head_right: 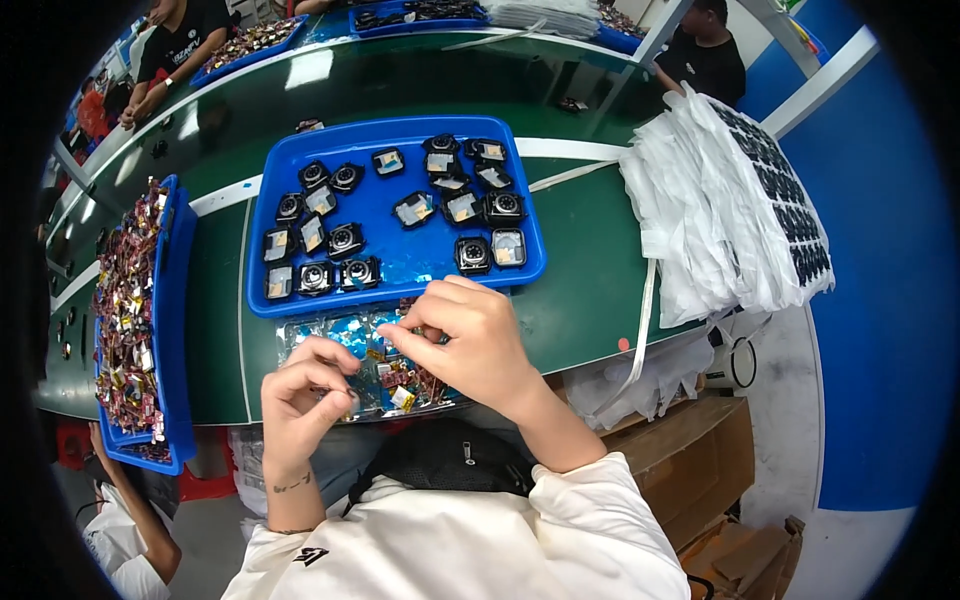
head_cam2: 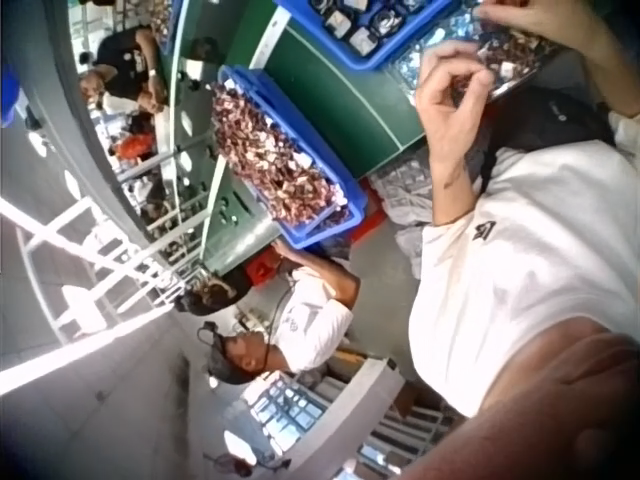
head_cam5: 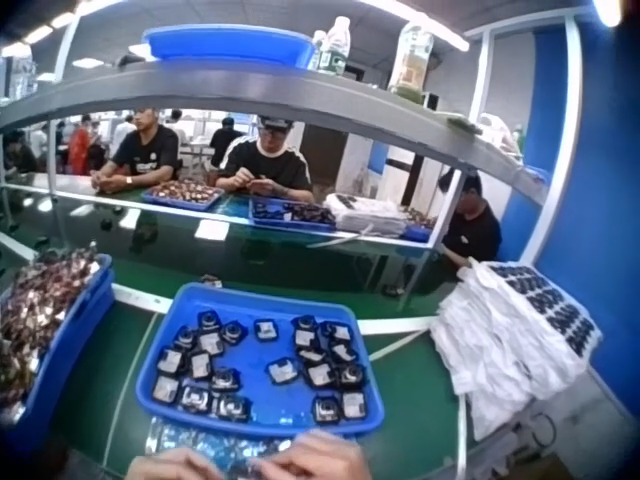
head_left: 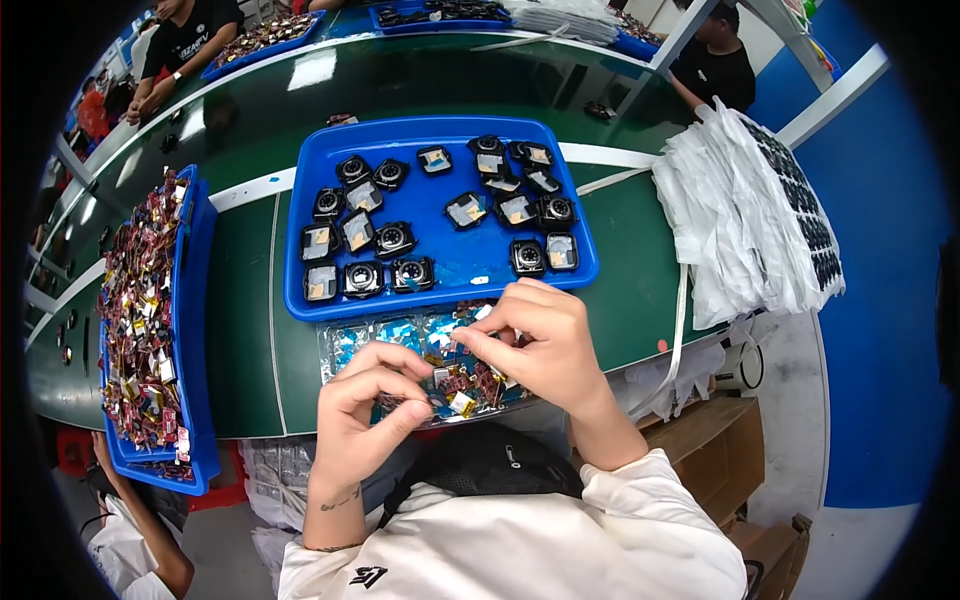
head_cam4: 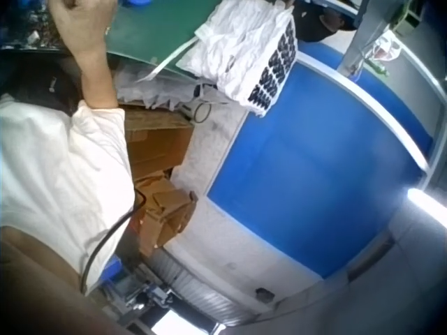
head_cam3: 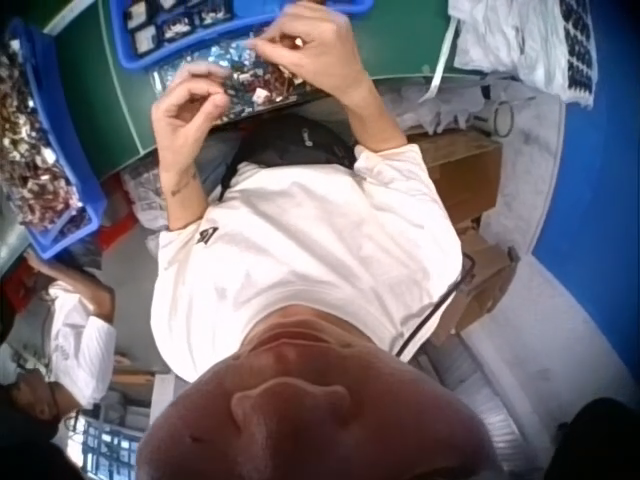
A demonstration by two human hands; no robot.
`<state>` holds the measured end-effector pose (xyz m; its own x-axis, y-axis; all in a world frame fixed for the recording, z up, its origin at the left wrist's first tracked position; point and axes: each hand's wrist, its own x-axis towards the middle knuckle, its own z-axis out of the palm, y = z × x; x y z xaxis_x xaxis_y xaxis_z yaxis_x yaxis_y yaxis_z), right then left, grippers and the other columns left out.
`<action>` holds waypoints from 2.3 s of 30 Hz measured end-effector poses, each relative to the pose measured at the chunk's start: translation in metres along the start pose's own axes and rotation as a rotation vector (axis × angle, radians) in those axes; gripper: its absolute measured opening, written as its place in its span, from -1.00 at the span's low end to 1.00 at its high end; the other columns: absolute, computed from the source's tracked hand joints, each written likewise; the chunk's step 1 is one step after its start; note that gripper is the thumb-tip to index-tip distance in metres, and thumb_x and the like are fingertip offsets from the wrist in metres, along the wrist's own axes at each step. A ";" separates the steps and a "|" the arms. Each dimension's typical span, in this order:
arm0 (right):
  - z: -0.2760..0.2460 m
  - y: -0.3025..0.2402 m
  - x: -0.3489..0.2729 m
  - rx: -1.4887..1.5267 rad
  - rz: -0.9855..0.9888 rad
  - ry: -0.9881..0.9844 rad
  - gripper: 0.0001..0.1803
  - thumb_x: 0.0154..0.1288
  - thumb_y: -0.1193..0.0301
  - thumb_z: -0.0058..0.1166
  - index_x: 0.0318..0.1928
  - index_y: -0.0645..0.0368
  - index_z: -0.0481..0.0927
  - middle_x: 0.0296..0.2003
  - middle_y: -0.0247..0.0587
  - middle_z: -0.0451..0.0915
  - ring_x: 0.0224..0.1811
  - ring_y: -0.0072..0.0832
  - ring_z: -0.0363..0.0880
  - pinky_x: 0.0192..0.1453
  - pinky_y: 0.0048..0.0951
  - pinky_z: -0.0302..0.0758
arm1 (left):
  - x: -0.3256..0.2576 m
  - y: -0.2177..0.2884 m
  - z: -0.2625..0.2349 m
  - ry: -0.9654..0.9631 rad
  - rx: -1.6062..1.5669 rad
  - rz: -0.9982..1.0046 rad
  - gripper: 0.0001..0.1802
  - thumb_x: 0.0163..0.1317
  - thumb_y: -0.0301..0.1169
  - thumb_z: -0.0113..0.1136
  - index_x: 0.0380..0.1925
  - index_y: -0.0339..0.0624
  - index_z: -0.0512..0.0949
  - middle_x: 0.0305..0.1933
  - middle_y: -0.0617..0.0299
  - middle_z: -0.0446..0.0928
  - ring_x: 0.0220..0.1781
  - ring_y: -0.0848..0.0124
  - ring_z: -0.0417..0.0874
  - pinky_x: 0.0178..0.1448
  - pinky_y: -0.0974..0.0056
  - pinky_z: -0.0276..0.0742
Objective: Assembling small electronic camera components on an assembly line.
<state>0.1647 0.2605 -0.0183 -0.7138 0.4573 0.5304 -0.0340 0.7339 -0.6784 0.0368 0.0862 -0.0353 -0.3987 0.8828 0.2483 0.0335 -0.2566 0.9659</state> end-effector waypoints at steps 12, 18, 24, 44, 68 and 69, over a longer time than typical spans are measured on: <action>-0.035 0.132 0.130 -0.469 -0.067 -0.230 -0.61 0.31 0.18 0.00 0.00 0.17 0.59 0.02 -0.01 0.53 0.15 -0.09 0.40 0.29 -0.18 0.25 | 0.016 -0.008 -0.009 0.319 -0.178 -0.083 -0.92 0.27 -0.47 0.11 -0.42 -0.19 0.49 0.25 -0.03 0.39 0.21 0.37 0.43 0.17 0.32 0.43; -0.012 0.129 0.131 -0.469 0.040 -0.312 -0.51 0.16 0.09 0.12 -0.02 0.18 0.59 -0.11 0.03 0.59 0.00 -0.04 0.48 0.17 -0.18 0.35 | 0.013 -0.012 -0.013 0.343 -0.271 -0.115 -0.92 0.24 -0.47 0.19 -0.38 -0.26 0.55 0.22 -0.04 0.42 0.22 0.26 0.43 0.27 0.21 0.28; -0.005 0.072 0.106 -0.282 0.047 -0.471 -0.75 0.03 0.33 0.29 -0.29 0.17 0.60 -0.19 -0.15 0.62 -0.04 -0.24 0.52 0.14 -0.28 0.38 | 0.012 -0.012 -0.012 0.312 -0.256 -0.149 -0.92 0.25 -0.46 0.16 -0.40 -0.23 0.53 0.22 -0.03 0.42 0.19 0.34 0.43 0.19 0.29 0.38; 0.005 -0.003 0.030 0.590 0.376 -0.170 -0.84 0.23 0.62 0.10 -0.21 0.29 0.41 -0.32 -0.26 0.59 -0.24 -0.61 0.61 -0.15 -0.61 0.53 | 0.013 0.016 0.008 0.135 0.679 0.418 -0.87 -0.13 -0.58 0.33 -0.54 -0.21 0.57 0.01 0.12 0.61 -0.07 0.14 0.50 0.03 0.18 0.41; 0.018 -0.010 0.023 0.586 0.317 -0.090 -0.86 0.25 0.59 0.11 -0.24 0.30 0.42 -0.47 -0.34 0.62 -0.45 -0.80 0.48 -0.39 -0.70 0.40 | 0.014 0.015 0.018 0.117 0.721 0.446 -0.89 -0.06 -0.60 0.29 -0.51 -0.25 0.53 -0.29 0.16 0.65 -0.27 0.21 0.51 -0.14 0.24 0.41; 0.017 -0.014 0.024 0.572 0.324 -0.084 -0.86 0.25 0.58 0.12 -0.24 0.30 0.43 -0.46 -0.33 0.62 -0.45 -0.80 0.48 -0.39 -0.71 0.39 | 0.013 0.012 0.018 0.110 0.674 0.442 -0.89 -0.06 -0.61 0.29 -0.51 -0.27 0.54 -0.33 0.14 0.64 -0.28 0.23 0.52 -0.16 0.27 0.41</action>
<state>0.1362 0.2526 -0.0049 -0.8018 0.5524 0.2282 -0.1579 0.1724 -0.9723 0.0481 0.1015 -0.0188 -0.3063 0.7026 0.6423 0.7396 -0.2492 0.6252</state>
